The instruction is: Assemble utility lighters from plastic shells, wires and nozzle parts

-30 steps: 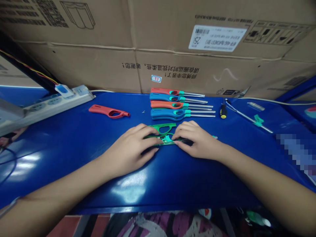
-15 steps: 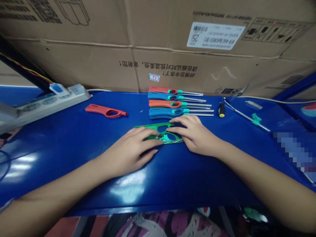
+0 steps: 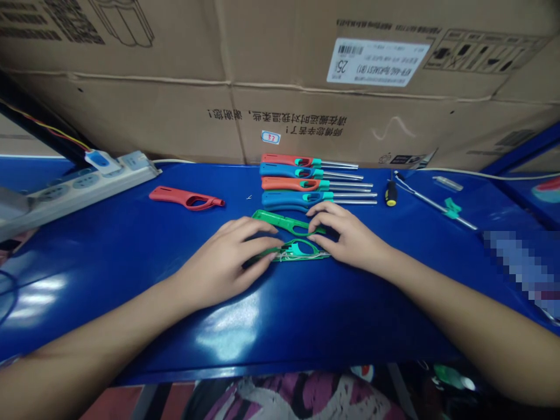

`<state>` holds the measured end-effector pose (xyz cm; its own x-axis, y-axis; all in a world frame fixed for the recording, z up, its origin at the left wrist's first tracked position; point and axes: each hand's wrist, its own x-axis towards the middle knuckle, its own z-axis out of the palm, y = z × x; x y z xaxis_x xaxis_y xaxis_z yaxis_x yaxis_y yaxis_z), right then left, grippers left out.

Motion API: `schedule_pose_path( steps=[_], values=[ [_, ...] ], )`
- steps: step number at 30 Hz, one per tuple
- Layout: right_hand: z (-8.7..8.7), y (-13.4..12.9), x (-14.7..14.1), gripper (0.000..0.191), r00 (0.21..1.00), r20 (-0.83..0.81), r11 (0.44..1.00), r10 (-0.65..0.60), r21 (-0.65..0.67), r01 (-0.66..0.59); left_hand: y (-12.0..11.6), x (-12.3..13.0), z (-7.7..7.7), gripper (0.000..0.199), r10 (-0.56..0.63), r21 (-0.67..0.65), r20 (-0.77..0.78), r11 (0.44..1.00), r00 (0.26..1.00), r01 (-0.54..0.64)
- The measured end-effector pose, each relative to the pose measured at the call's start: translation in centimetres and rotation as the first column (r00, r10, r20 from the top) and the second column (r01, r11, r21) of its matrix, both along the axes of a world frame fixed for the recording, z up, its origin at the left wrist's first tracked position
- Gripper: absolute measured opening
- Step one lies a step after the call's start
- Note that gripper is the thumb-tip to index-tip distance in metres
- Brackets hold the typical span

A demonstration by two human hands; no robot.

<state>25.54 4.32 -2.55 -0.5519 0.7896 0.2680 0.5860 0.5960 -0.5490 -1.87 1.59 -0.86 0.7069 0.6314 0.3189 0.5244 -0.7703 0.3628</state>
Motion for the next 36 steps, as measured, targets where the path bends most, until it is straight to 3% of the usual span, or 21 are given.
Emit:
schedule_pose_path(
  steps=[3,5,8,10,11,13,16,19,27,36],
  values=[
    [0.1,-0.2,-0.3,0.002,0.987,-0.154,0.999,-0.034,-0.007,0.034,0.4,-0.3,-0.1,0.032,0.057,0.079,0.026,0.995,0.998,-0.059],
    [0.3,-0.5,-0.6,0.007,0.943,-0.31,0.985,-0.125,-0.15,0.082,0.6,-0.6,-0.1,0.037,0.092,0.151,0.014,0.984,0.996,-0.093],
    [0.5,-0.9,-0.9,0.021,0.835,-0.479,0.884,-0.269,-0.467,0.017,1.0,-0.9,0.0,0.039,0.108,0.231,-0.023,0.968,0.994,-0.1],
    [0.7,-1.0,-0.9,0.025,0.808,-0.511,0.816,-0.293,-0.573,-0.067,1.1,-1.1,0.1,0.037,0.091,0.24,-0.018,0.967,0.996,-0.084],
    [0.7,-1.1,-0.8,0.024,0.813,-0.512,0.809,-0.278,-0.581,-0.089,1.1,-1.1,0.1,0.036,0.079,0.234,-0.005,0.969,0.997,-0.076],
    [0.7,-1.1,-0.7,0.025,0.857,-0.475,0.859,-0.199,-0.505,-0.08,1.1,-1.1,0.2,0.034,0.061,0.216,0.028,0.974,0.998,-0.066],
    [0.6,-1.2,-0.6,0.037,0.965,-0.261,0.973,-0.01,-0.224,-0.05,1.0,-1.2,0.2,0.033,0.045,0.166,0.023,0.985,0.999,-0.048],
    [0.5,-1.4,-0.6,0.037,0.994,-0.051,0.994,0.095,-0.049,-0.098,1.1,-1.4,0.5,0.031,-0.003,0.083,-0.042,0.996,0.999,0.006],
    [0.7,-1.4,-0.4,0.03,0.988,0.065,0.99,0.143,0.003,-0.144,1.3,-1.6,0.8,0.025,-0.044,-0.035,-0.149,0.999,0.988,0.039],
    [0.5,-1.4,-0.5,0.029,0.989,0.078,0.992,0.126,-0.008,-0.126,1.1,-1.5,0.5,0.028,-0.03,0.063,-0.21,0.997,0.977,0.044]
  ],
)
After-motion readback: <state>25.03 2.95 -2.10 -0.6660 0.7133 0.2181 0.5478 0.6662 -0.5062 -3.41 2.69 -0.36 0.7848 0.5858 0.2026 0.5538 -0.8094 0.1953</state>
